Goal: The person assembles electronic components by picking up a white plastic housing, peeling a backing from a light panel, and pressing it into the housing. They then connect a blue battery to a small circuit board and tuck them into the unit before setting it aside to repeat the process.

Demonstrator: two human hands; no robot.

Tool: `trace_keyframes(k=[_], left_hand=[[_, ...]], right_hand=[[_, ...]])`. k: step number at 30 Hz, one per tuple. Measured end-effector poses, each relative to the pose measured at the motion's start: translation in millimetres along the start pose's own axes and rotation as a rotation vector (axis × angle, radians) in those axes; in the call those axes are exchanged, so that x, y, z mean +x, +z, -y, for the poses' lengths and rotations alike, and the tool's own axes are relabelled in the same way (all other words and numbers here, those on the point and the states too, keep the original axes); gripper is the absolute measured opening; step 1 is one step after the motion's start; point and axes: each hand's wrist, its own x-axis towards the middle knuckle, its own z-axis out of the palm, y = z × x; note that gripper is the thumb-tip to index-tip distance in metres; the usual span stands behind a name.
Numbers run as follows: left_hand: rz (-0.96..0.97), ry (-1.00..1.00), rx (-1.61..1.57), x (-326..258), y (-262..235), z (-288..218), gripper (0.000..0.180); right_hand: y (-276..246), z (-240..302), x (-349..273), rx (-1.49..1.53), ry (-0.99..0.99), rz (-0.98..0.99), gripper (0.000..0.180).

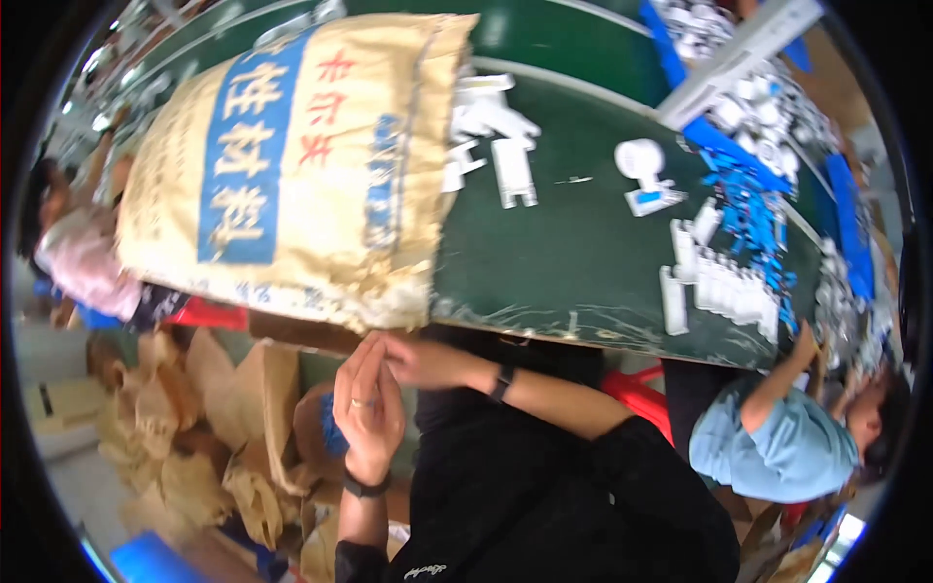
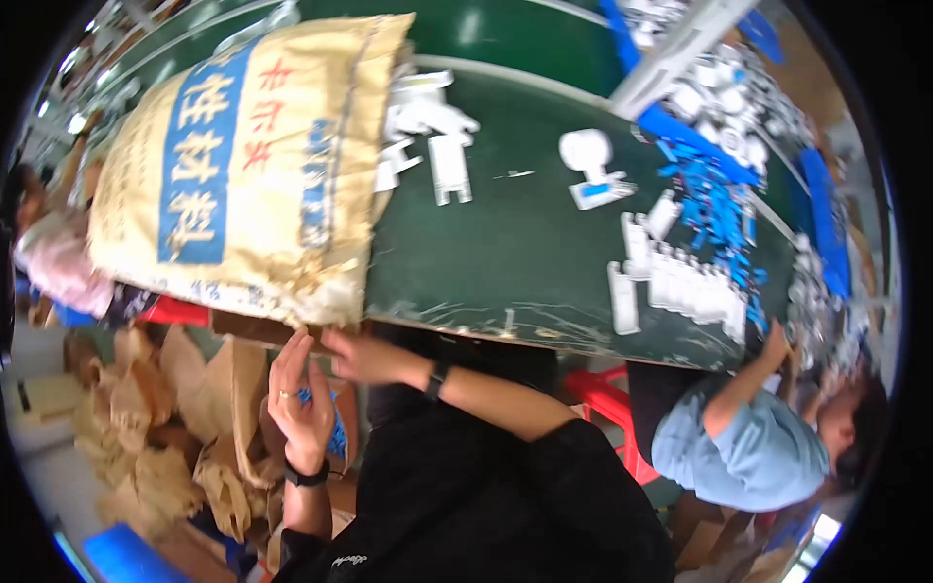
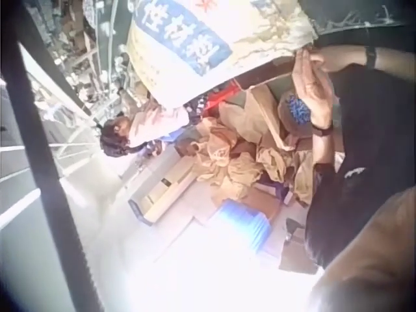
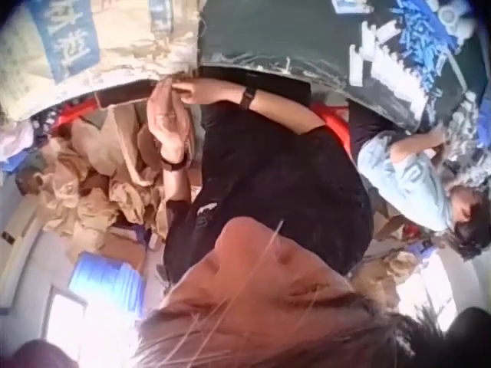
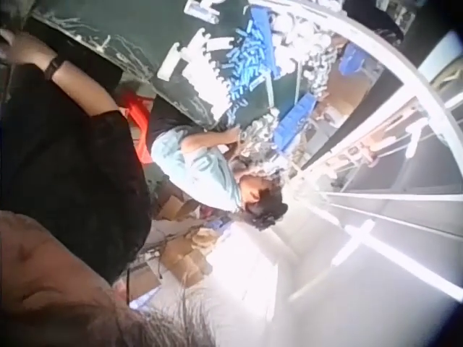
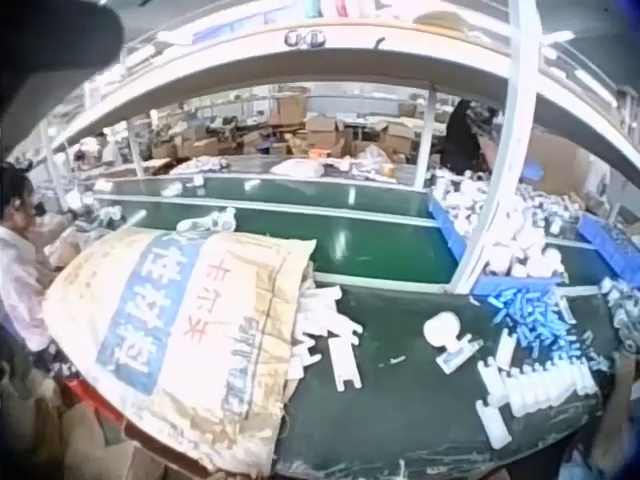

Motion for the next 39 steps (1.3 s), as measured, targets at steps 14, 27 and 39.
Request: trace_keyframes(k=[14,27,39], left_hand=[[0.310,0.049,0.441,185,202,-58,0.046],[0.444,0.073,0.449,171,149,-58,0.052],[0.599,0.368,0.044,202,87,-112,0.072]], right_hand=[[-303,110,-124,-0.855,0.044,-1.035,0.026],[-360,56,-134,-0.626,0.493,-1.103,0.065],[-284,113,-119,-0.475,-0.185,-0.632,0.055]])
